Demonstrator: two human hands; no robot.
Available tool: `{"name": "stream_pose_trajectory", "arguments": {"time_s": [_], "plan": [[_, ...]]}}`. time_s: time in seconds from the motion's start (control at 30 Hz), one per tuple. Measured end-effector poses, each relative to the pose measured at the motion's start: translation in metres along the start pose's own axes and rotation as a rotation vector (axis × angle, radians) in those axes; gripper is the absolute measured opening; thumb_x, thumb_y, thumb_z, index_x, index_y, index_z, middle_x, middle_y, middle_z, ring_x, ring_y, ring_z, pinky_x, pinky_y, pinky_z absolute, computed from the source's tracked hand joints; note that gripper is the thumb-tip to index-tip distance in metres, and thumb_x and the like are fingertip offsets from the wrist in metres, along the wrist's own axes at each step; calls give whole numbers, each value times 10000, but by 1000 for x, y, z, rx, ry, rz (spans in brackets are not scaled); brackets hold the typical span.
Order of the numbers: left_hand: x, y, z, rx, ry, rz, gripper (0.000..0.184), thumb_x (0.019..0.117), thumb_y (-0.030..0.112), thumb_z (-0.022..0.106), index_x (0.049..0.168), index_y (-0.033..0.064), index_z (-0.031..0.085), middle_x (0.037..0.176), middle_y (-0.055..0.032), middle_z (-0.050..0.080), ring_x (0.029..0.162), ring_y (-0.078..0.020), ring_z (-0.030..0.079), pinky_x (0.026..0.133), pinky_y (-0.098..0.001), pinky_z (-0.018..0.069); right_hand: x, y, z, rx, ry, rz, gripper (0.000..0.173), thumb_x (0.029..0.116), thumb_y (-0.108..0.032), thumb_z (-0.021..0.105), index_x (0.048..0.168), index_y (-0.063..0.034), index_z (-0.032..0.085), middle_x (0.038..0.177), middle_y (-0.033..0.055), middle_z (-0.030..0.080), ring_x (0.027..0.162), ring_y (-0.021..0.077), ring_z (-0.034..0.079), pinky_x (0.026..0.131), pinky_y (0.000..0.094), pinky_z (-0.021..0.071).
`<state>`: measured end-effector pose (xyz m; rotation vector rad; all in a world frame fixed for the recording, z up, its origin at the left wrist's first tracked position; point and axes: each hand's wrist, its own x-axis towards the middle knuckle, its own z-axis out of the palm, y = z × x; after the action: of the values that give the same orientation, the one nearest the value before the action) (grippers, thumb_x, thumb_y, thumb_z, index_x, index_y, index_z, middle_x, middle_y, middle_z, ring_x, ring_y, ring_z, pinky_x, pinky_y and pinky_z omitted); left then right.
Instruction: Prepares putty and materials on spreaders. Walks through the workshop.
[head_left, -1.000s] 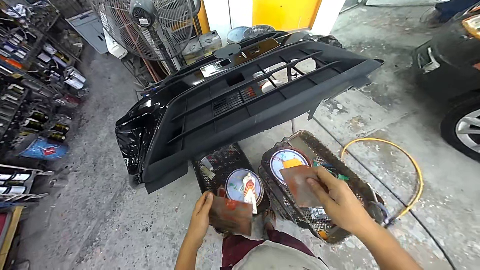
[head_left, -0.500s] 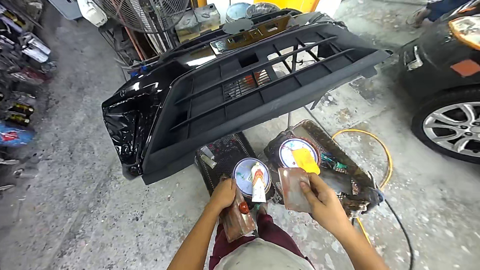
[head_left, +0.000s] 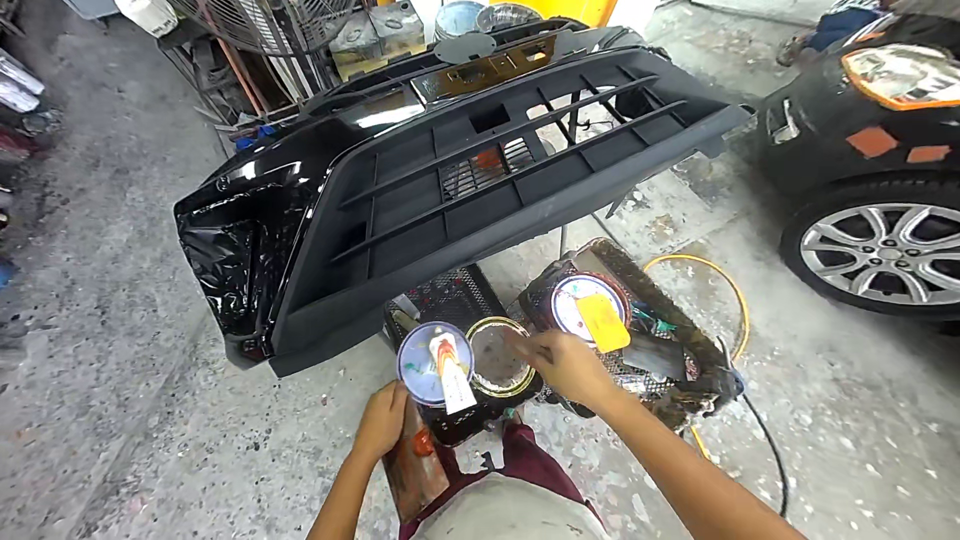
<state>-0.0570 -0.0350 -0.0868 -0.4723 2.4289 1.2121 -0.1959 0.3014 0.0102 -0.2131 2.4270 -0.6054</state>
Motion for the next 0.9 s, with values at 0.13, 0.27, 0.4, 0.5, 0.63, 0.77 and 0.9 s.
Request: {"name": "stream_pose_trajectory", "arguments": {"time_s": [0.13, 0.27, 0.4, 0.5, 0.63, 0.77, 0.9], "plan": [[-27, -23, -8, -51, 81, -35, 499, 1085, 343, 305, 979, 50, 695, 864, -91, 679, 859, -194, 672, 822, -437, 539, 41, -36, 19, -296, -287, 28, 285, 973, -284, 618, 1109, -48, 703, 1143, 210, 691, 1111, 403, 660, 924, 639, 524], [-41, -28, -4, -145, 161, -73, 487, 1084, 342, 308, 920, 76, 681, 756, -40, 625, 734, -156, 634, 721, -389, 531, 74, -54, 49, -466, -464, 10, 331, 858, -142, 719, 1137, 28, 663, 1202, 274, 652, 1127, 468, 636, 878, 694, 517], [-52, -25, -2, -232, 203, -85, 468, 1082, 339, 314, 898, 92, 666, 703, -15, 587, 660, -137, 603, 654, -358, 520, 95, -61, 73, -639, -625, -9, 353, 909, -175, 683, 1208, 13, 672, 1303, 292, 616, 1230, 492, 576, 934, 730, 465], [-57, -23, -3, -271, 229, -71, 453, 1080, 326, 320, 872, 101, 653, 677, 1, 560, 628, -123, 577, 625, -332, 503, 106, -64, 84, -723, -718, -25, 359, 919, -190, 667, 1189, 47, 673, 1298, 305, 616, 1238, 490, 572, 956, 728, 449], [-57, -22, -2, -292, 230, -55, 450, 1084, 326, 321, 864, 114, 652, 662, 13, 552, 612, -112, 569, 612, -317, 498, 111, -67, 85, -712, -802, -9, 389, 976, -219, 601, 1195, 98, 655, 1307, 325, 606, 1261, 487, 559, 995, 716, 422], [-49, -19, -4, -264, 175, -47, 460, 1088, 347, 311, 855, 120, 636, 665, 4, 545, 619, -132, 569, 624, -343, 498, 112, -57, 79, -602, -717, -26, 402, 976, -228, 609, 1237, 76, 642, 1332, 323, 589, 1295, 481, 536, 1018, 699, 417], [-34, -12, -7, -180, 124, -36, 481, 1087, 358, 307, 915, 94, 670, 749, -36, 609, 730, -168, 624, 721, -406, 526, 87, -52, 57, -472, -489, -12, 349, 890, -177, 697, 1138, 65, 651, 1208, 289, 642, 1167, 460, 618, 947, 666, 498]]}}
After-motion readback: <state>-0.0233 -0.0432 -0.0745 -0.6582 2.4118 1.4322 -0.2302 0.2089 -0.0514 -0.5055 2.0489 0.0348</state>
